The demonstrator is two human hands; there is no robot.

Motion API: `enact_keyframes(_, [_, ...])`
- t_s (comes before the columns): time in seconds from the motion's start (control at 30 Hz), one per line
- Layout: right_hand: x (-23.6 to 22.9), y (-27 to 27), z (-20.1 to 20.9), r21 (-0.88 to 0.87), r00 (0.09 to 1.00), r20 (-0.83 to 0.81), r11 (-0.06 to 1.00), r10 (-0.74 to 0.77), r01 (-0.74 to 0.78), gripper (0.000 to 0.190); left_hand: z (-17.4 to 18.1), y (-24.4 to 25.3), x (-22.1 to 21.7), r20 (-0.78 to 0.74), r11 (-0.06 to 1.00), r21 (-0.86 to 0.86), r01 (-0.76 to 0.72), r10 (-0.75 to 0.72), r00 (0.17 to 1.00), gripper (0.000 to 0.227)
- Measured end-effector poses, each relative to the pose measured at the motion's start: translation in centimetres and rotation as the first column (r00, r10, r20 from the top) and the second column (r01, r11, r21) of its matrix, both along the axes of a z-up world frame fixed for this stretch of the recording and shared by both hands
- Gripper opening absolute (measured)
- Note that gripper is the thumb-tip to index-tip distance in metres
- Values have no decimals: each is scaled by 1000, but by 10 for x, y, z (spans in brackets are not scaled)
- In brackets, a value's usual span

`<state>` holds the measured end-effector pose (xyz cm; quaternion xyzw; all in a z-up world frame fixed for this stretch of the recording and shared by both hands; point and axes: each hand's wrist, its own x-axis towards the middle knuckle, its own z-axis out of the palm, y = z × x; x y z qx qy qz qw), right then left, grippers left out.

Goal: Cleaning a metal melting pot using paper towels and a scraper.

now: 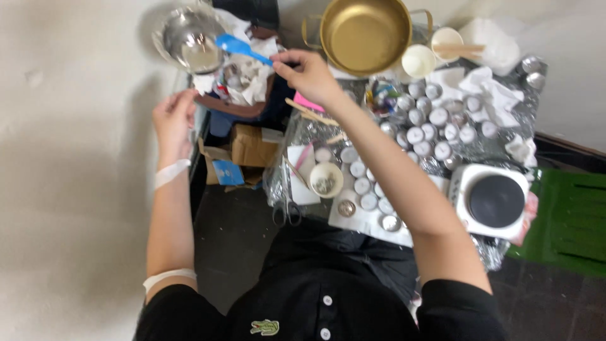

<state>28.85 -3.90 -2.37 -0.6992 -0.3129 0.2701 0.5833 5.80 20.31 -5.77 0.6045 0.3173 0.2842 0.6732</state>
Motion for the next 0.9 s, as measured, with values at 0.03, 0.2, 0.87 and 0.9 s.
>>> enact_keyframes(0.03, [-11,-21,20,-11,1000,-5,1000,-2,2,24,16,-14,-10,-5,1000,-11,2,-2,1000,19])
enact_keyframes(0.2, [-72,-119,125,156,836,549,984,-12,-88,28,95,-77,-51,203,983,-116,139,-114,973,16])
enact_keyframes(0.87, [-245,-424,46,-4,854,-270,888,-444,460,34,53,-329,-95,-24,730,110,675,-677,736,15])
enact_keyframes(0.9, [-252,-430,41,-35,842,-216,865,-495,500,32,47,-331,-95,-22,702,214,679,-691,722,14])
